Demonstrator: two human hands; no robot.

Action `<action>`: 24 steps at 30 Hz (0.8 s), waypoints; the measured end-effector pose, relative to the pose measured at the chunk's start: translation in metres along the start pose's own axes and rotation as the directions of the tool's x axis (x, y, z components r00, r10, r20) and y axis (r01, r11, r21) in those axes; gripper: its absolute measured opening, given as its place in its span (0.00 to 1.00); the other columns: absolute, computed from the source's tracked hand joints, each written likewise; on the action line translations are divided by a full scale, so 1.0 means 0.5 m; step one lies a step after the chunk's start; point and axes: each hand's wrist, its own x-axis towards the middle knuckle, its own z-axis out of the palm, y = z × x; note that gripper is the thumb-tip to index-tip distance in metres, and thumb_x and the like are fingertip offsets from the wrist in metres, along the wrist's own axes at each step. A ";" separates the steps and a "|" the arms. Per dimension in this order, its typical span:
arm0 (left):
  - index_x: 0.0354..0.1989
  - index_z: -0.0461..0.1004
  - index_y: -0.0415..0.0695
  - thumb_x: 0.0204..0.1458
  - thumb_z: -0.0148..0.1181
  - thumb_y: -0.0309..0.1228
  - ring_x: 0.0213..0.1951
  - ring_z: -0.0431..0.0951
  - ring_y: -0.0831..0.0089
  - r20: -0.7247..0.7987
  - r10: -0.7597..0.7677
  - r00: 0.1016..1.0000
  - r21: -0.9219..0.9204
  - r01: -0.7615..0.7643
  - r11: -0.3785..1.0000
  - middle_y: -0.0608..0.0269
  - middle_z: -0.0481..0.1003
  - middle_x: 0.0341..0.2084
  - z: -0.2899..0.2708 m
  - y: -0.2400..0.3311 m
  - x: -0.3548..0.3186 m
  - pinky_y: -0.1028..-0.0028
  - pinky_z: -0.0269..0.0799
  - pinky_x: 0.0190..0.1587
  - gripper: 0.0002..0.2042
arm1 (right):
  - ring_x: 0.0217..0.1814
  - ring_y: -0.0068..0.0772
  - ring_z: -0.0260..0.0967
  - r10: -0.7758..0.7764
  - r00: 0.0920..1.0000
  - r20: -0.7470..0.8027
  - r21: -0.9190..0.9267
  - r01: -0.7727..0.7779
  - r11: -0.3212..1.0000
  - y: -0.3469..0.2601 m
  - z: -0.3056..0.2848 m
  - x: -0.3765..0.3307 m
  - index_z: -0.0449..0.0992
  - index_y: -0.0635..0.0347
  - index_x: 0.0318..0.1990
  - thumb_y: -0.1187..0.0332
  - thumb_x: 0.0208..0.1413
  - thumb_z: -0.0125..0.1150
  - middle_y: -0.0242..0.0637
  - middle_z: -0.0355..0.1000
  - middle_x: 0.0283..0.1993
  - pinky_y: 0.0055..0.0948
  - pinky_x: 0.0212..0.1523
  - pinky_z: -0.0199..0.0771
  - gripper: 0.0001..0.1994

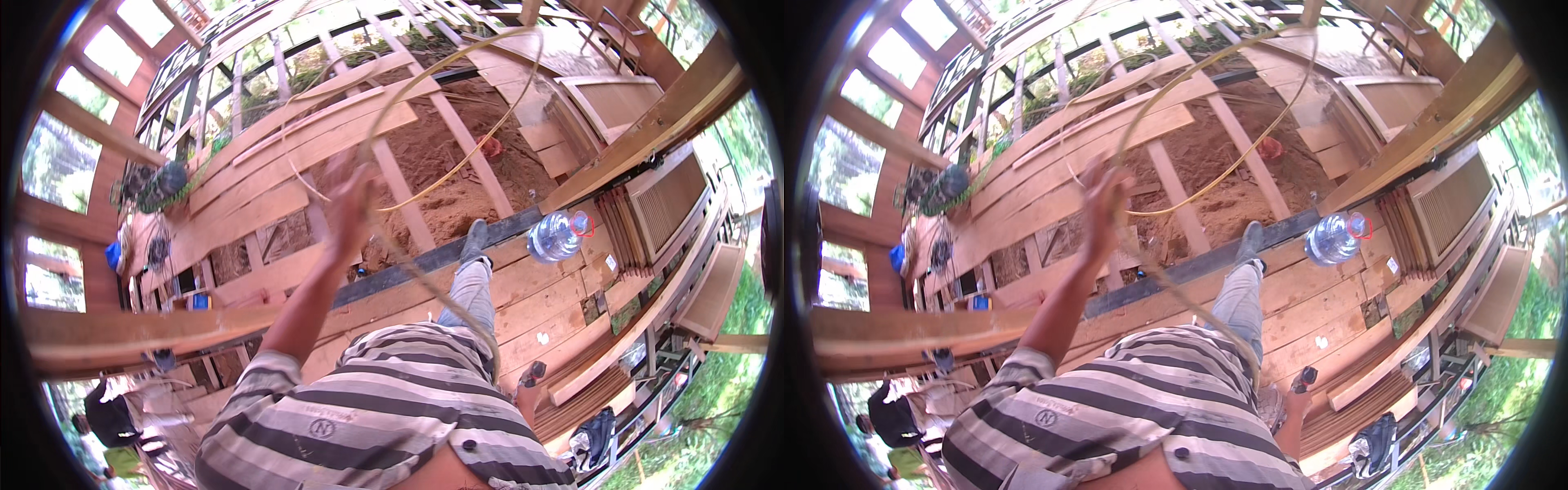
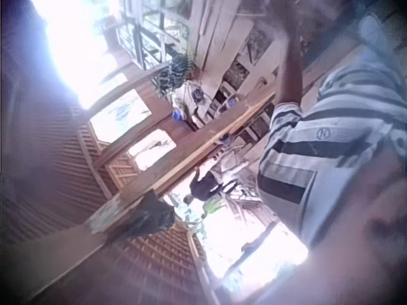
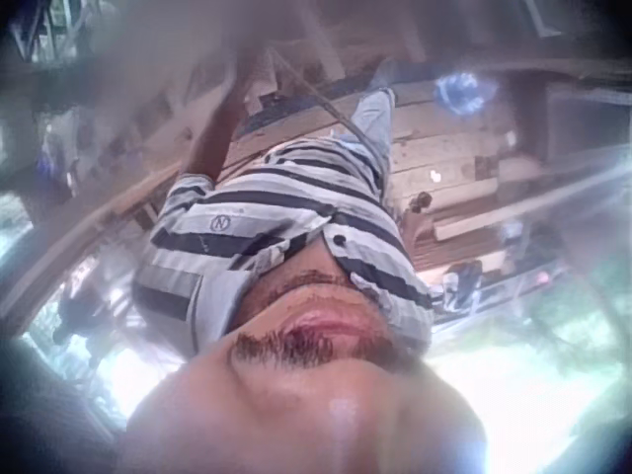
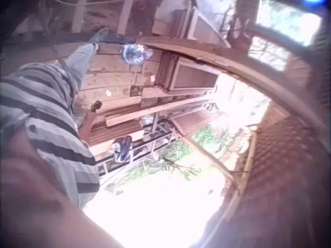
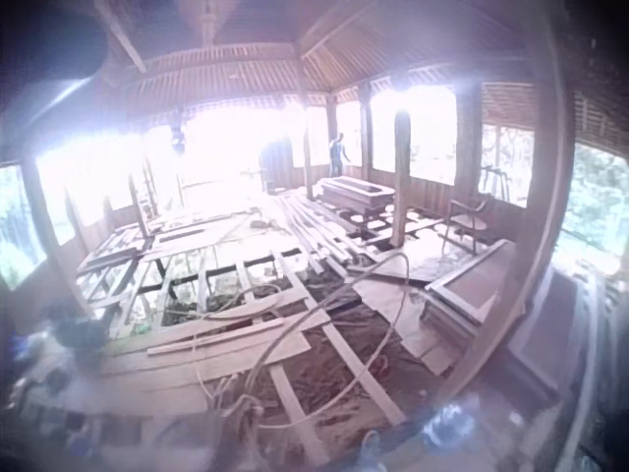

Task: The person uses a nail gun to attach wooden slats to a frame while working with others. Later, the person applies a substance from a small bottle to a wooden chair and rubs it in with their hand.

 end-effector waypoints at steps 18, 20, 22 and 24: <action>0.40 0.76 0.41 0.67 0.59 0.44 0.42 0.81 0.48 -0.028 -0.674 0.739 0.150 0.669 0.728 0.49 0.78 0.37 0.161 -0.083 0.294 0.57 0.79 0.42 0.17 | 0.19 0.40 0.74 -0.282 0.753 0.594 0.458 -0.028 0.888 -0.867 -0.354 0.640 0.72 0.71 0.41 0.73 0.53 0.61 0.47 0.75 0.25 0.40 0.20 0.75 0.11; 0.53 0.72 0.46 0.67 0.56 0.51 0.48 0.81 0.48 -0.080 -0.931 0.355 -0.267 0.893 0.363 0.48 0.76 0.52 0.129 -0.094 0.243 0.56 0.78 0.43 0.21 | 0.21 0.37 0.75 -0.442 0.707 0.553 0.478 0.165 0.863 -0.955 -0.352 0.739 0.69 0.67 0.54 0.77 0.51 0.61 0.46 0.75 0.29 0.39 0.20 0.76 0.21; 0.68 0.58 0.54 0.66 0.53 0.59 0.58 0.77 0.45 0.014 -0.997 0.076 -0.578 0.814 0.054 0.48 0.64 0.69 0.126 -0.082 0.224 0.50 0.80 0.47 0.31 | 0.26 0.34 0.77 -0.557 0.687 0.466 0.445 0.362 0.819 -1.073 -0.386 0.748 0.68 0.63 0.55 0.81 0.49 0.59 0.44 0.75 0.34 0.38 0.19 0.75 0.23; 0.68 0.56 0.54 0.66 0.52 0.59 0.58 0.77 0.46 0.112 -0.992 -0.052 -0.726 0.677 -0.118 0.44 0.64 0.67 0.126 -0.048 0.260 0.48 0.81 0.50 0.31 | 0.26 0.34 0.77 -0.454 0.692 0.562 0.433 0.221 0.874 -1.170 -0.434 0.741 0.67 0.63 0.53 0.82 0.49 0.59 0.43 0.74 0.34 0.37 0.18 0.75 0.21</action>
